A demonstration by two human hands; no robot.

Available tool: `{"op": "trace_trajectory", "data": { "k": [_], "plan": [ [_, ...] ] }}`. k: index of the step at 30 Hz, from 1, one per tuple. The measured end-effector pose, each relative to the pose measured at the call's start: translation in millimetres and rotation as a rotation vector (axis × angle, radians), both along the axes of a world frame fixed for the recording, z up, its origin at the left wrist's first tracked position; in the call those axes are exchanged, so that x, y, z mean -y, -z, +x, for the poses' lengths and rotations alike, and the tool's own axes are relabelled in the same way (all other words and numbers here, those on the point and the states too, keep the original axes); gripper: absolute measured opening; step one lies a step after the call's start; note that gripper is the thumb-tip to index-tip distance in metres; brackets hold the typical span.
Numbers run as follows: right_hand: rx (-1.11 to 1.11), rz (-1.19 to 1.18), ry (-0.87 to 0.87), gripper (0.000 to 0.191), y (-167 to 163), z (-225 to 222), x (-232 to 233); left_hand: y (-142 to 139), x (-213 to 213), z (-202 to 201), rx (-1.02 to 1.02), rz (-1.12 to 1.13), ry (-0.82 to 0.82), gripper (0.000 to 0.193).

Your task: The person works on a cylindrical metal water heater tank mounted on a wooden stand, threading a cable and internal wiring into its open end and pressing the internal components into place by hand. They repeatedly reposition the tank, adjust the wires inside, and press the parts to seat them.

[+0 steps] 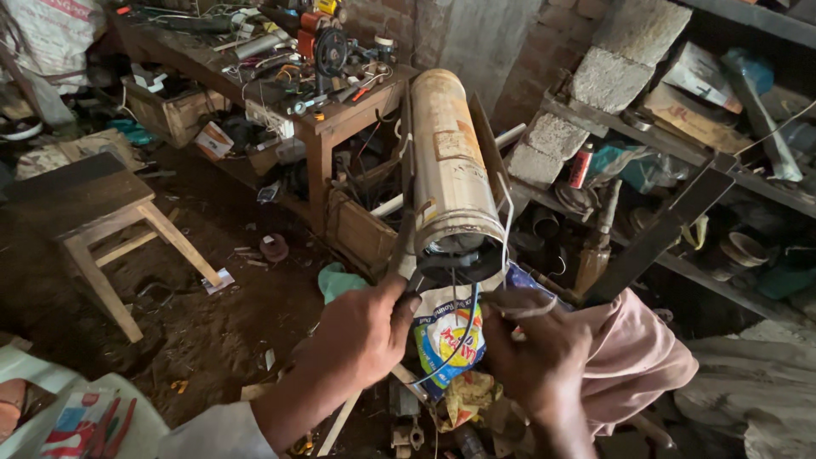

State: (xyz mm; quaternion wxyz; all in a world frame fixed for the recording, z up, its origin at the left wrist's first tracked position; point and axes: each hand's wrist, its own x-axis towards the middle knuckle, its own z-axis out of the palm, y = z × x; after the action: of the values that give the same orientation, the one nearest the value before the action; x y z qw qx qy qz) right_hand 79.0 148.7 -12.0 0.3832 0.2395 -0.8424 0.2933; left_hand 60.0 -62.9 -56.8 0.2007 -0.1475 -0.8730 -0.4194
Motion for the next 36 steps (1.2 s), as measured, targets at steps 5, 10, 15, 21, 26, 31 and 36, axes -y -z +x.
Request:
{"op": "trace_trajectory", "data": {
  "k": [5, 10, 15, 21, 26, 31, 36],
  "plan": [
    [-0.255, 0.051, 0.027, 0.018, 31, -2, 13, 8, -5, 0, -0.104, 0.008, 0.006, 0.019],
    [-0.359, 0.100, 0.082, 0.021, 42, -12, 21, 20, -9, -7, 0.111, -0.100, 0.032, 0.018],
    [-0.336, 0.141, 0.114, 0.019, 46, -18, 23, 34, -9, -12, 0.088, -0.107, 0.063, 0.022],
    [-0.353, 0.141, 0.103, 0.020, 46, -29, 24, 35, -14, -17, 0.167, -0.176, 0.024, 0.020],
    [-0.330, 0.121, 0.090, 0.023, 43, -16, 20, 25, -10, -11, 0.067, -0.072, 0.030, 0.018],
    [-0.323, -0.031, 0.073, 0.026, 37, 11, 15, 5, -3, -9, -0.067, -0.021, 0.025, 0.014],
    [-0.233, -0.148, 0.099, 0.018, 33, 31, 3, -19, 7, -11, -0.161, -0.094, 0.076, 0.013]
  ]
}}
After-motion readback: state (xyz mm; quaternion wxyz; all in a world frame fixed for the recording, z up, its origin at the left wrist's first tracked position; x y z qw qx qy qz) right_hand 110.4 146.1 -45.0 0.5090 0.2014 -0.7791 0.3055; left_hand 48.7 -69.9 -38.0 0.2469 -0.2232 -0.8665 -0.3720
